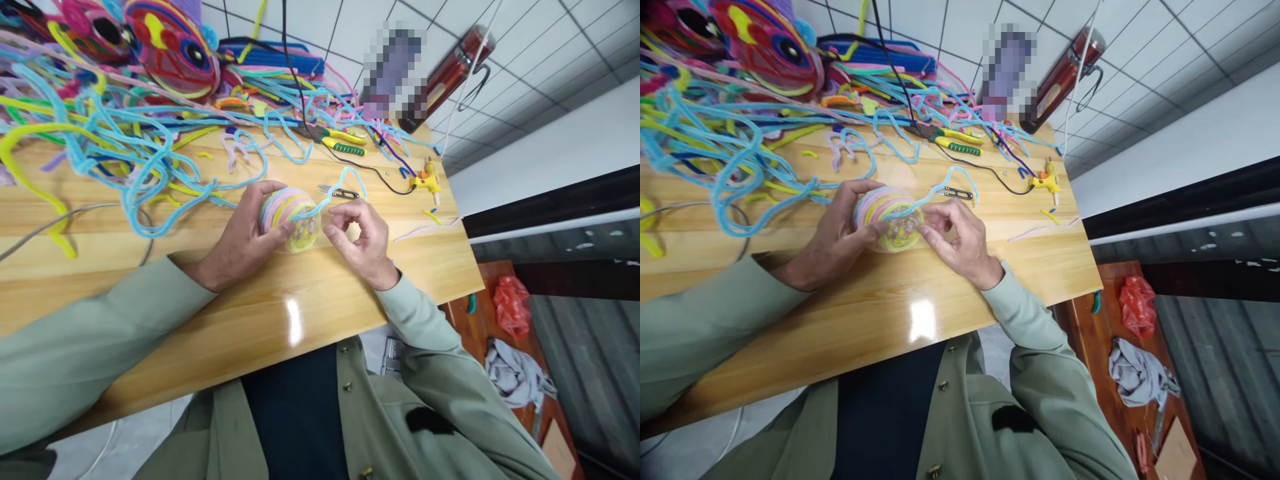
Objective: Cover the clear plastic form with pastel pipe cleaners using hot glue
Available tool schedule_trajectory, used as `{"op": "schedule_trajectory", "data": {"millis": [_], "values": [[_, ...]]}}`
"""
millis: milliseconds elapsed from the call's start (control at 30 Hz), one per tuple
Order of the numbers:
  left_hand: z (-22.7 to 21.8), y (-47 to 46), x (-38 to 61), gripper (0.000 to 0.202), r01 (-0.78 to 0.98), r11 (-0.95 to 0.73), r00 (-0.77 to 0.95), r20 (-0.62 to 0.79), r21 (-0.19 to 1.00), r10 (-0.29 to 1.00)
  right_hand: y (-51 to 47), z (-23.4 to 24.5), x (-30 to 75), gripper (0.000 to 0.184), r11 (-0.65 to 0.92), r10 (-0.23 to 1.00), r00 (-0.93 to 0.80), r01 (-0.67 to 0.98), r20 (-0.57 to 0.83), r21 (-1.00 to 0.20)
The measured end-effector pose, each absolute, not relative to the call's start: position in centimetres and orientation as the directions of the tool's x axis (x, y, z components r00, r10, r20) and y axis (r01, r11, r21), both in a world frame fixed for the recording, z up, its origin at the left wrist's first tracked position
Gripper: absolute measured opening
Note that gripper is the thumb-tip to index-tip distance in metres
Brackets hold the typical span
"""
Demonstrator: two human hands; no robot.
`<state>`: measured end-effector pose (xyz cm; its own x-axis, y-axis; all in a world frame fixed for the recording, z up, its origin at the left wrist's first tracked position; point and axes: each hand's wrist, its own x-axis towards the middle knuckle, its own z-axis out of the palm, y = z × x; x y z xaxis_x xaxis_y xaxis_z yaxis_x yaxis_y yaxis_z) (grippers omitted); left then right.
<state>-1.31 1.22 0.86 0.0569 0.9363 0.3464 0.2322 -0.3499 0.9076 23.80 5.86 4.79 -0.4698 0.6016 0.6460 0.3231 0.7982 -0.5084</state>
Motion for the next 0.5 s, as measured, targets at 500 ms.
{"op": "schedule_trajectory", "data": {"millis": [500], "values": [[1.5, 1.1, -1.2, 0.062, 0.320, -0.383, 0.086, 0.376, 0.867, 0.923, 4.6, 5.0, 23.3, 0.048, 0.901, 0.411, -0.603, 0.383, 0.684, -0.204]]}}
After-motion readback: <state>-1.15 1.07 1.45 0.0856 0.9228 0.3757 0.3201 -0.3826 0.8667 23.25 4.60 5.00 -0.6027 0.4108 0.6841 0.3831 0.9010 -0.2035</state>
